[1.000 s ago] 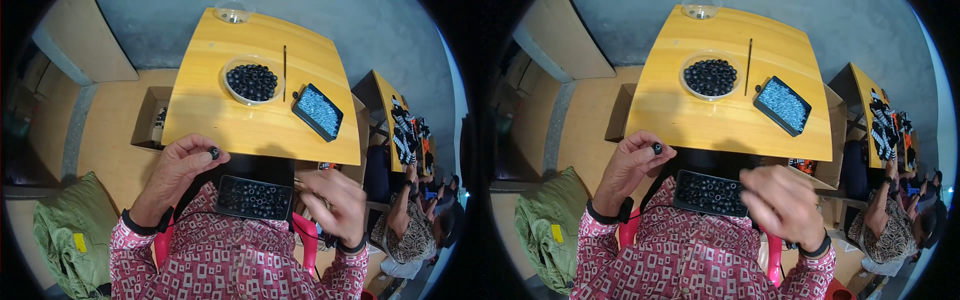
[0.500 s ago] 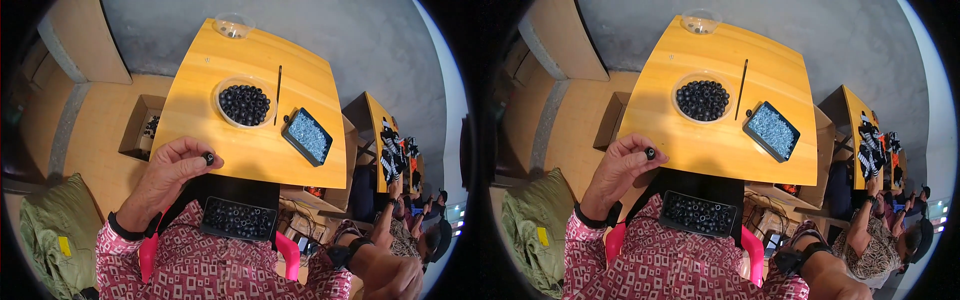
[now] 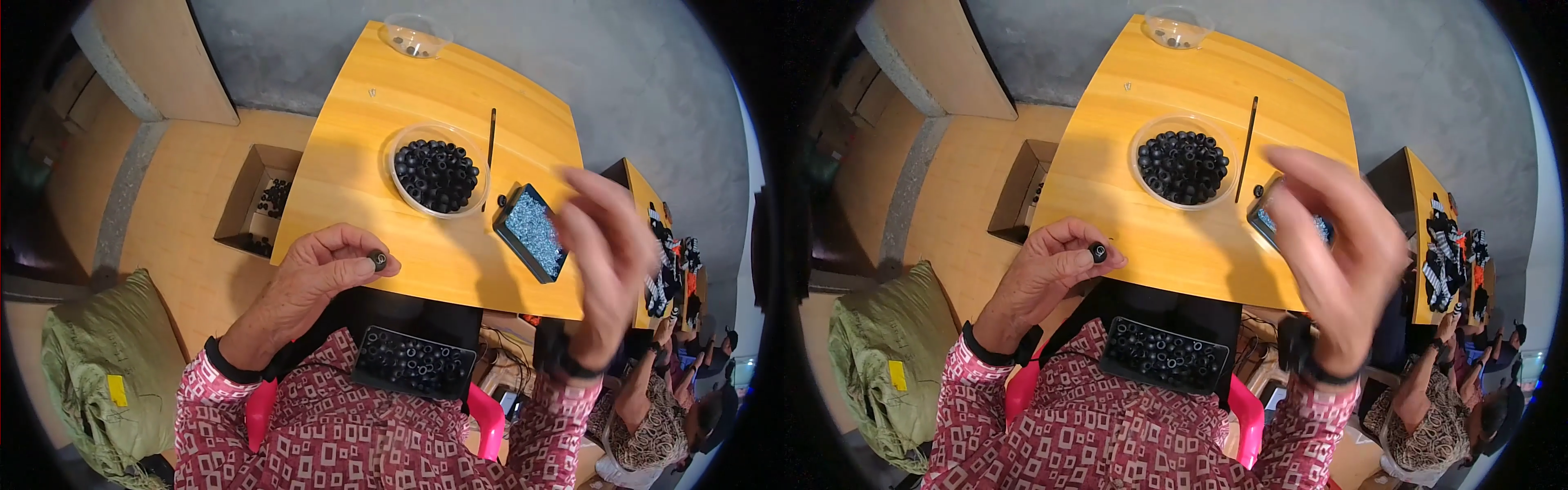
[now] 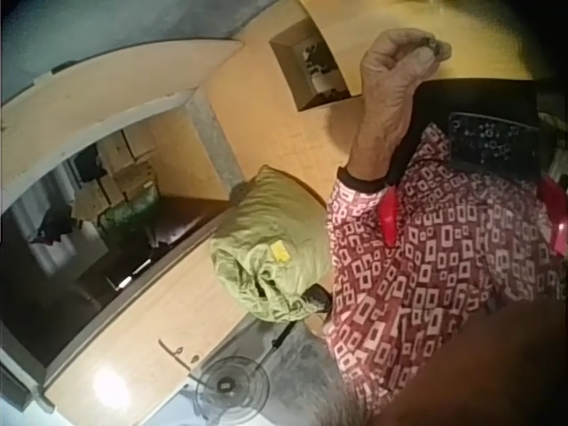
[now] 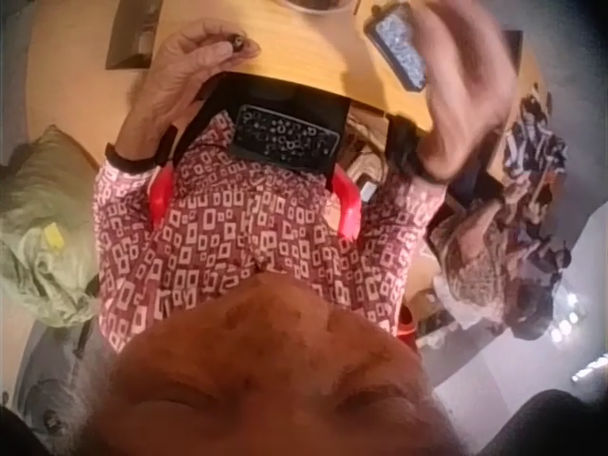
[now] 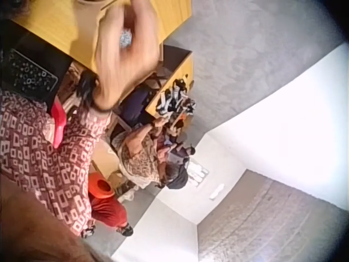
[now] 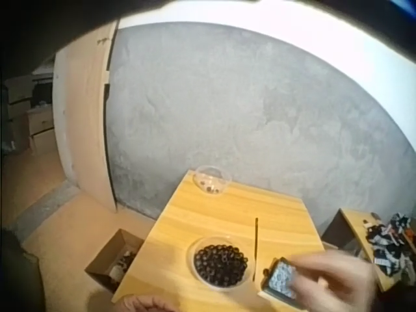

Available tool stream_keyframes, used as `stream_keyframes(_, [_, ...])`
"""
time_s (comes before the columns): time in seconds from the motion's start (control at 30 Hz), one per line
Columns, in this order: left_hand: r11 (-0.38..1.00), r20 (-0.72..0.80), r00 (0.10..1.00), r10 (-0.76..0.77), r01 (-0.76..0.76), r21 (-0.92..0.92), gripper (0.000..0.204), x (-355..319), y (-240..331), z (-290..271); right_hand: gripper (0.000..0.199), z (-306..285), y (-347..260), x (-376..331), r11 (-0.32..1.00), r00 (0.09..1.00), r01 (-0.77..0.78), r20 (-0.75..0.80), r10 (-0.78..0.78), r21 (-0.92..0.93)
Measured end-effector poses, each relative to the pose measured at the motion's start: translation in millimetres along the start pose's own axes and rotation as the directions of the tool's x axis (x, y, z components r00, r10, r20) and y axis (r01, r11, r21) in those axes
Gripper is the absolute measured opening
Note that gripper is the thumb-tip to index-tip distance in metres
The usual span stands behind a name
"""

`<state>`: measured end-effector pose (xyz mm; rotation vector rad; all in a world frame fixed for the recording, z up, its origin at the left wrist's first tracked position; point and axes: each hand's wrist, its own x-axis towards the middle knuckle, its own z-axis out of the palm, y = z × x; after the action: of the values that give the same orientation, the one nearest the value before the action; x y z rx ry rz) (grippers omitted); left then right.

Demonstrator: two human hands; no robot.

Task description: The person assembles small components by picking up plastic caps and small inserts from containers on the table, fitting the pieces together by hand, and placing the assembled items into a tray.

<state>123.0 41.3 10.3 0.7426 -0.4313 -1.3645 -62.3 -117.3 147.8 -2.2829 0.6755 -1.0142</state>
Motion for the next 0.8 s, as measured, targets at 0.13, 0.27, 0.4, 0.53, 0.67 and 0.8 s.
stream_keyframes(0.13, [0.999, -0.015, 0.999, -0.032, 0.032, -0.003, 0.016, -2, 0, 0, 0.017, 46, 63, 24, 0.989, 0.941, 0.022, 0.337, 0.028, -0.146])
stream_keyframes(0.27, [0.999, -0.001, 0.999, -0.035, 0.035, -0.037, 0.016, 3, -3, 1, 0.017, 83, 83, 34, 0.916, 0.862, 0.303, 0.485, -0.146, -0.263])
stream_keyframes(0.4, [0.998, 0.007, 0.998, -0.063, 0.063, -0.029, 0.017, 5, -5, -2, 0.017, 93, 91, 32, 0.837, 0.761, 0.451, 0.624, -0.179, -0.31])
stream_keyframes(0.53, [0.996, -0.007, 0.997, -0.078, 0.078, -0.038, 0.02, 8, -8, -5, 0.015, 73, 102, 27, 0.826, 0.788, 0.411, 0.607, -0.108, -0.387])
stream_keyframes(0.67, [0.996, 0.005, 0.996, -0.089, 0.089, -0.03, 0.017, 9, -7, -5, 0.014, 61, 107, 23, 0.844, 0.815, 0.391, 0.565, -0.132, -0.366])
stream_keyframes(0.8, [0.994, -0.002, 0.995, -0.102, 0.102, -0.03, 0.016, 10, -6, -7, 0.01, 58, 95, 33, 0.917, 0.816, 0.166, 0.573, 0.078, -0.361])
